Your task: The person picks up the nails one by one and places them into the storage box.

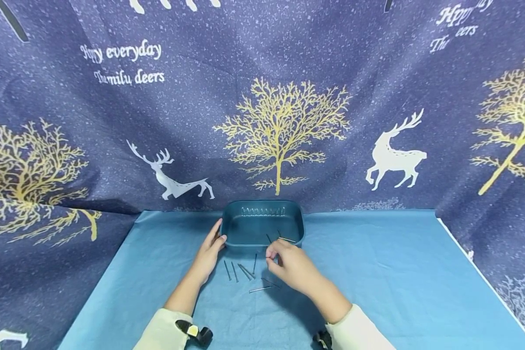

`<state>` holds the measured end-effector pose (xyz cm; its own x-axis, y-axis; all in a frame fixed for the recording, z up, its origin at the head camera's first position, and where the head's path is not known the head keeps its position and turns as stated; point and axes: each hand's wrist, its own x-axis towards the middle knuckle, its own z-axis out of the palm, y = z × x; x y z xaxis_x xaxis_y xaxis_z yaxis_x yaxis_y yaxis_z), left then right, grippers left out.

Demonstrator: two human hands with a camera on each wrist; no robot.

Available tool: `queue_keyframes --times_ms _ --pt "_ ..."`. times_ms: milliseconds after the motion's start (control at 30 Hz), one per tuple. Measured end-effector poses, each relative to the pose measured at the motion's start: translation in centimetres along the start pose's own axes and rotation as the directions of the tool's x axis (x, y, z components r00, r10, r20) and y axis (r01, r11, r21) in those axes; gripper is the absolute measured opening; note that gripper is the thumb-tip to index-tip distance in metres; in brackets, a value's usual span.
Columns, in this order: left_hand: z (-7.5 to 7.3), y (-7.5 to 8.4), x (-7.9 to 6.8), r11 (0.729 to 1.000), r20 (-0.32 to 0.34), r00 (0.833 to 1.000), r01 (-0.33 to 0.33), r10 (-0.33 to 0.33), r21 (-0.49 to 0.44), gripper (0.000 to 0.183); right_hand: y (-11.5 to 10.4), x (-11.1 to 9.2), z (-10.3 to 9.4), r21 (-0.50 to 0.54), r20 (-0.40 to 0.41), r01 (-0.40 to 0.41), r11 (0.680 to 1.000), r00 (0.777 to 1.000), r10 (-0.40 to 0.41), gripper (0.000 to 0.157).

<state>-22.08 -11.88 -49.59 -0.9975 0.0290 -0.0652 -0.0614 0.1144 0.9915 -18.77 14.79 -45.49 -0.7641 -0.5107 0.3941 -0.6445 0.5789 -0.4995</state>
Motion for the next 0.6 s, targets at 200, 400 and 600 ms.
queue_keyframes --times_ms 200,400,600 --pt "0.0 -1.9 0.9 1.0 -0.017 1.0 -0.016 0.015 -0.003 0.06 0.6 0.3 0.0 0.079 -0.15 -0.022 0.997 0.988 0.033 0.003" --pt "0.1 -2.1 0.9 0.999 -0.021 0.999 -0.035 0.035 0.0 0.06 1.1 0.5 -0.1 0.122 -0.307 -0.065 0.99 0.946 0.1 0.012" --pt "0.1 -2.1 1.0 0.999 -0.02 0.999 -0.034 0.034 0.003 0.06 1.5 0.9 -0.4 0.172 -0.381 -0.132 0.976 0.905 0.19 0.01"
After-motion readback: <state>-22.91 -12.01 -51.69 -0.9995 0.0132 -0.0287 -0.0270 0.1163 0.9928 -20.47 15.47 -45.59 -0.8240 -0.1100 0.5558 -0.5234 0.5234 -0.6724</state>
